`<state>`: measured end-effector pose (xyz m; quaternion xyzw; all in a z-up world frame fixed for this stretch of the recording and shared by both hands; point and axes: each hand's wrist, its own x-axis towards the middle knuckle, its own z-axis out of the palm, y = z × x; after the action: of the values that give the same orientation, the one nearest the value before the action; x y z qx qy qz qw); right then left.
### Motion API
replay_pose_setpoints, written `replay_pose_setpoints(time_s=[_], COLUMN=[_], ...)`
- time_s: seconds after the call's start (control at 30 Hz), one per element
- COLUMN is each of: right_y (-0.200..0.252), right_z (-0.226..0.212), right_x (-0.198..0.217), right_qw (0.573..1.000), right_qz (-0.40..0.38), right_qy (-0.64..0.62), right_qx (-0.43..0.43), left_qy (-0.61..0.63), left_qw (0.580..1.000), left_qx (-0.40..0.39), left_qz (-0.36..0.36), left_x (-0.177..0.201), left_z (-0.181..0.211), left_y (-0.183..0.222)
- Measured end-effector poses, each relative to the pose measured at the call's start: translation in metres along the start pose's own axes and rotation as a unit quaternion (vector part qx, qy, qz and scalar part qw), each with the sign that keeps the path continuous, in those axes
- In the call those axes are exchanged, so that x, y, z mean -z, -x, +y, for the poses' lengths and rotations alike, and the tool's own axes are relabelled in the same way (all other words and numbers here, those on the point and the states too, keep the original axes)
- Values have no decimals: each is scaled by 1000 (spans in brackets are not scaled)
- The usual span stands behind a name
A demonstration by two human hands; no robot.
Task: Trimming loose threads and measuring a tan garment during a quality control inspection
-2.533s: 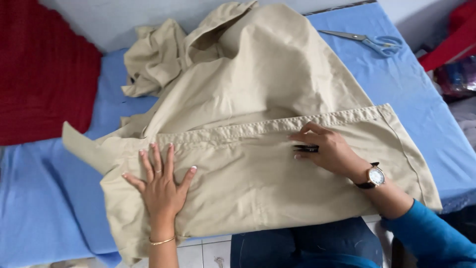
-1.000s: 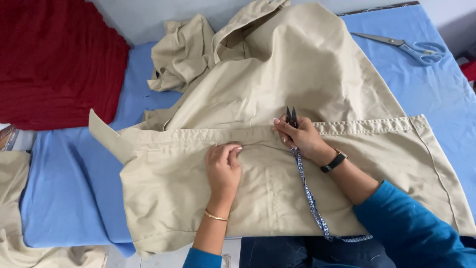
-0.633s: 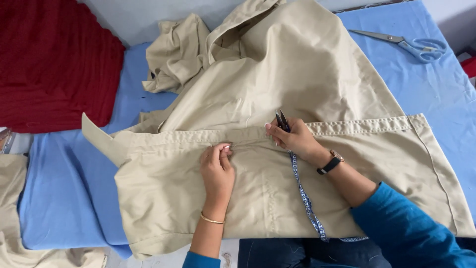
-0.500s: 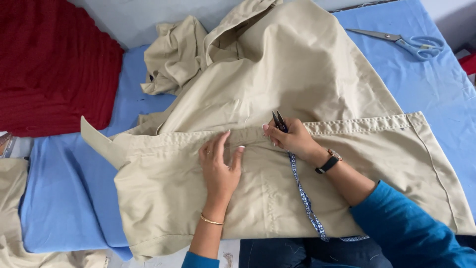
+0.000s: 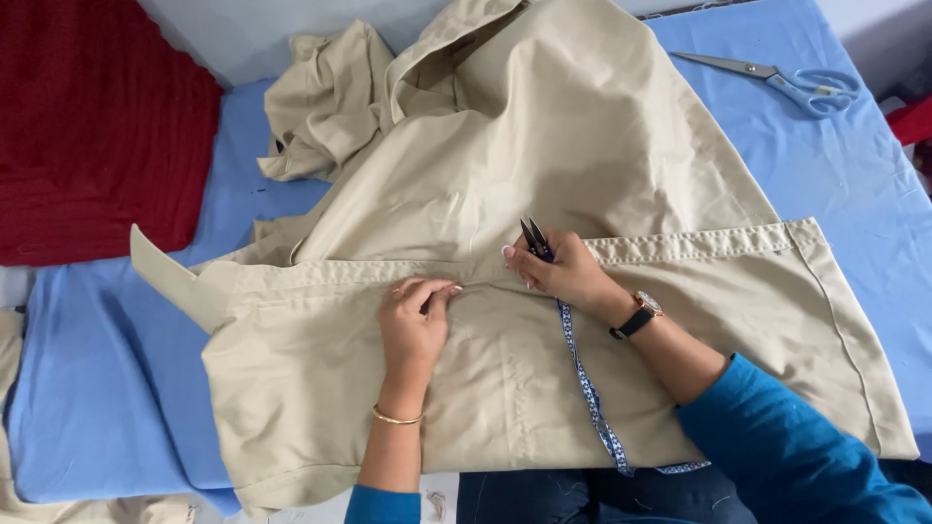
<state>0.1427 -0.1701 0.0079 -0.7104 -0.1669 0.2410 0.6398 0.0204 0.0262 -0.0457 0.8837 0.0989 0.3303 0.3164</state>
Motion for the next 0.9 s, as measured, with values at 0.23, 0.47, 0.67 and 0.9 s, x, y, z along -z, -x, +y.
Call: replay_pose_setpoints(time_s=[0.23, 0.47, 0.67, 0.9], right_y=[4, 20, 26, 22], right_z=[6, 10, 22, 29], right_x=[1, -16, -31, -39], right_qw=[995, 947, 845, 775], right_qz=[2, -91, -54, -23], right_qy=[95, 268, 486, 570], right_qx=[35, 150, 217, 272], left_qy=[39, 68, 94, 96], left_qw=[997, 992, 989, 989], left_qx=[55, 96, 112, 111], left_qz=[41, 47, 36, 21], left_x=[13, 18, 19, 17], left_z=[9, 15, 20, 19], left_y=[1, -3, -2, -2])
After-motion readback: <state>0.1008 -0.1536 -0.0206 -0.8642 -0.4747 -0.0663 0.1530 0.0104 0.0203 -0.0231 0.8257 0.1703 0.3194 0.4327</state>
